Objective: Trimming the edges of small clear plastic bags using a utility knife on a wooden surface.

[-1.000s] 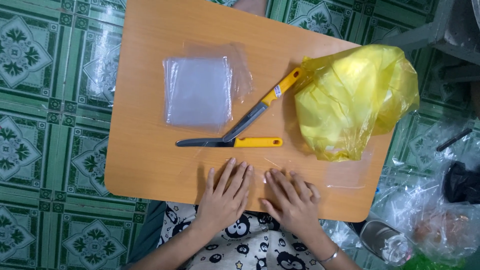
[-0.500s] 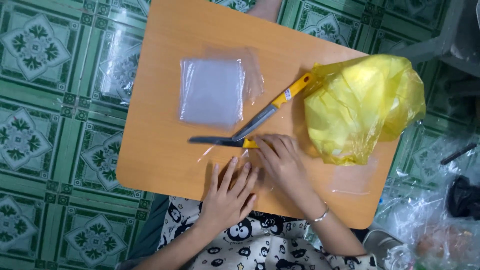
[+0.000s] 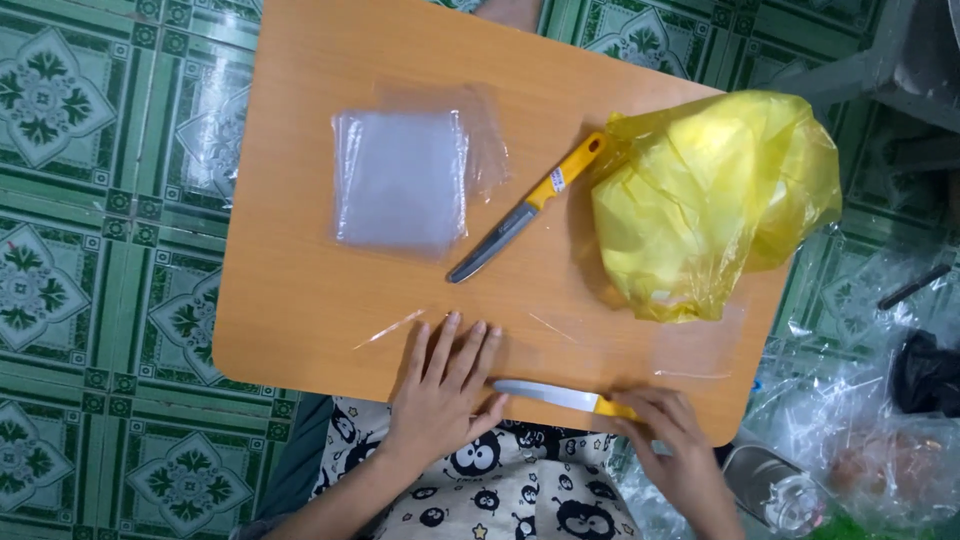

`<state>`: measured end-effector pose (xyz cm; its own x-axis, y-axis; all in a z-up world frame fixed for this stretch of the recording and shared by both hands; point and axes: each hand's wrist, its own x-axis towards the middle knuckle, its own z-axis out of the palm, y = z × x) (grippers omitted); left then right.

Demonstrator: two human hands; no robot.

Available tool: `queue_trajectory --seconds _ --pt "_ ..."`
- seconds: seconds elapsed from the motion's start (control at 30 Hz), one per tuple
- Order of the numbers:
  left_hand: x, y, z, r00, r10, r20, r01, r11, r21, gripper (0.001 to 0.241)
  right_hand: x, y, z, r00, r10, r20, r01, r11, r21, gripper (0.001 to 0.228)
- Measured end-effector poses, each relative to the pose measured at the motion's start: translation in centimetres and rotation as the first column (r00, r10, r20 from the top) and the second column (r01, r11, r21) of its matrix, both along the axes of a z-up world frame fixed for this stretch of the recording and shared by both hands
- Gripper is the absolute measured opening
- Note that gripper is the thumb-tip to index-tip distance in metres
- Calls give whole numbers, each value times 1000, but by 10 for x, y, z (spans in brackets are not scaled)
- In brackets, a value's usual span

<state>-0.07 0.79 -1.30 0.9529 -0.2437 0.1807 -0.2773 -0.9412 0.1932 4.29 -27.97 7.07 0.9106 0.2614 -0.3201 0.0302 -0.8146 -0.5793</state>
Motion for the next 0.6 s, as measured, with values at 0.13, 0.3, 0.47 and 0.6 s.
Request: queue_trajectory --seconds 0.13,0.3,0.47,0.6 --pt "2 -1 0 999 -5 43 6 999 -32 68 0 24 -2 994 31 104 -32 999 6 31" --pt "2 0 1 999 -32 34 34 998 -48 62 10 36 -5 976 73 205 -71 997 -15 34" --pt "1 0 3 999 -44 21 45 998 -42 61 13 36 -8 965 69 253 -68 998 -15 36" --pt "2 1 4 998 -64 -1 64 996 -58 59 12 36 -9 971 52 234 -40 998 -57 37"
